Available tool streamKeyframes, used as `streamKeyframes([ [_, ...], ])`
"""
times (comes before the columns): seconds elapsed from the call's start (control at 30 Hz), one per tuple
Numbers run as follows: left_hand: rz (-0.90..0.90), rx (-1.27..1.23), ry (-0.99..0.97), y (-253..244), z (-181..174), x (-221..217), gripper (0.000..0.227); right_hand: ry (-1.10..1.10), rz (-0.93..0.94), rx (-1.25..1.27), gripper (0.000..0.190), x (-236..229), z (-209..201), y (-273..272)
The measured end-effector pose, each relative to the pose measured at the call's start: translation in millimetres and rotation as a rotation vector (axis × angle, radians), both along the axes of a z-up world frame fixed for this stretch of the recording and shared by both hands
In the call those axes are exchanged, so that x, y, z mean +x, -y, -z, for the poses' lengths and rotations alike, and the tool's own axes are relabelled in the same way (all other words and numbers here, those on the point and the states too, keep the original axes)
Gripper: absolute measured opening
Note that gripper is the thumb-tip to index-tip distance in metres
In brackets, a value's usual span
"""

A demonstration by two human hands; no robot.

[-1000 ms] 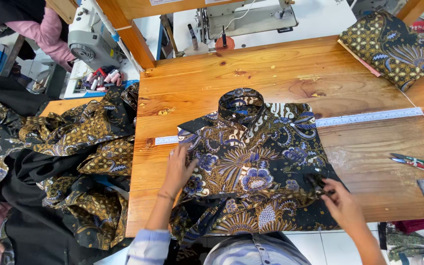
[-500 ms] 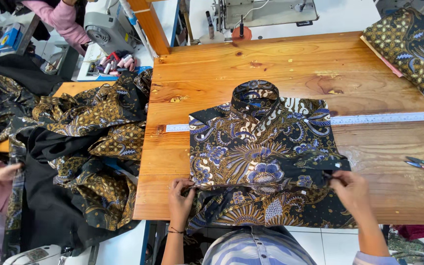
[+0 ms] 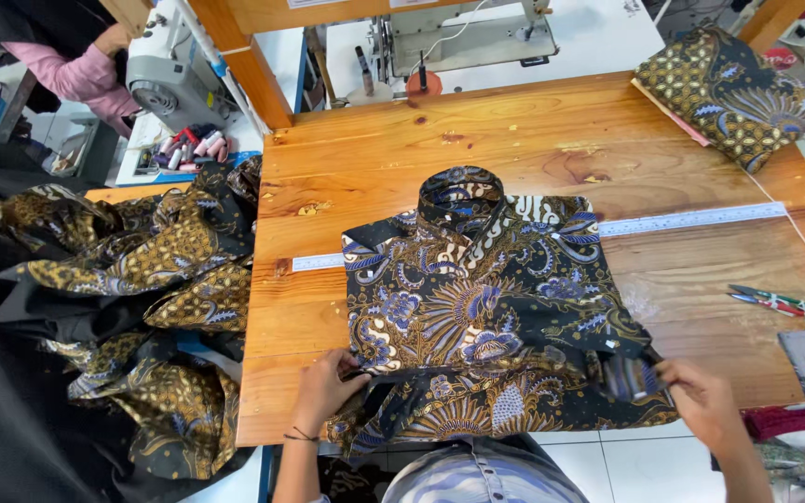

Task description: The person folds a patterned shirt on a wooden table, smoothing the fabric and aligning the sleeves and collar. They use a ruler to measure and mark the fabric, then fold the shirt into a compact shape.

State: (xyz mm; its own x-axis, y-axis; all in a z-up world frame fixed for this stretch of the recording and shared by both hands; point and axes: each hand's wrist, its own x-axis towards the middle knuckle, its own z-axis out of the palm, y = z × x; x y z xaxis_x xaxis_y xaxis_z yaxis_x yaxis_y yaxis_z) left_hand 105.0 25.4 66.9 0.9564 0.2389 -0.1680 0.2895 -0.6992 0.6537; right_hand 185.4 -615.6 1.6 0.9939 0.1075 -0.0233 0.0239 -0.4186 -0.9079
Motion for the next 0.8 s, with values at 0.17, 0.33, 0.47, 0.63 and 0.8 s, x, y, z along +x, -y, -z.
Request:
streamKeyframes([
  [0.17,0.189,0.278,0.185,-7.1,-5.2,104.8,0.015,0.172,0.06,-0.203,0.005,-29.3,-18.5,-48.0],
  [0.33,0.301,0.753,0.381,-38.2,34.8,220.1,0.034,0.033,0.372,-0.294,0.039,-25.2,-59.0,-102.6],
  [0.47,0.262,0.875,0.274,-71.9,65.2,247.0,0.015,-0.021,0.194,-0.51,0.052,-16.4,-78.5,-130.1],
  [0.63,0.104,0.873,0.351,-75.1,91.7,227.7,0.02,0.182,0.276,-0.599,0.024,-24.8,-54.9,-134.5],
  [0.8,0.008,0.894,0.382,-67.2,103.6,221.4,0.026,-0.103,0.353,-0.105,0.027,-35.6,-33.1,-70.2],
])
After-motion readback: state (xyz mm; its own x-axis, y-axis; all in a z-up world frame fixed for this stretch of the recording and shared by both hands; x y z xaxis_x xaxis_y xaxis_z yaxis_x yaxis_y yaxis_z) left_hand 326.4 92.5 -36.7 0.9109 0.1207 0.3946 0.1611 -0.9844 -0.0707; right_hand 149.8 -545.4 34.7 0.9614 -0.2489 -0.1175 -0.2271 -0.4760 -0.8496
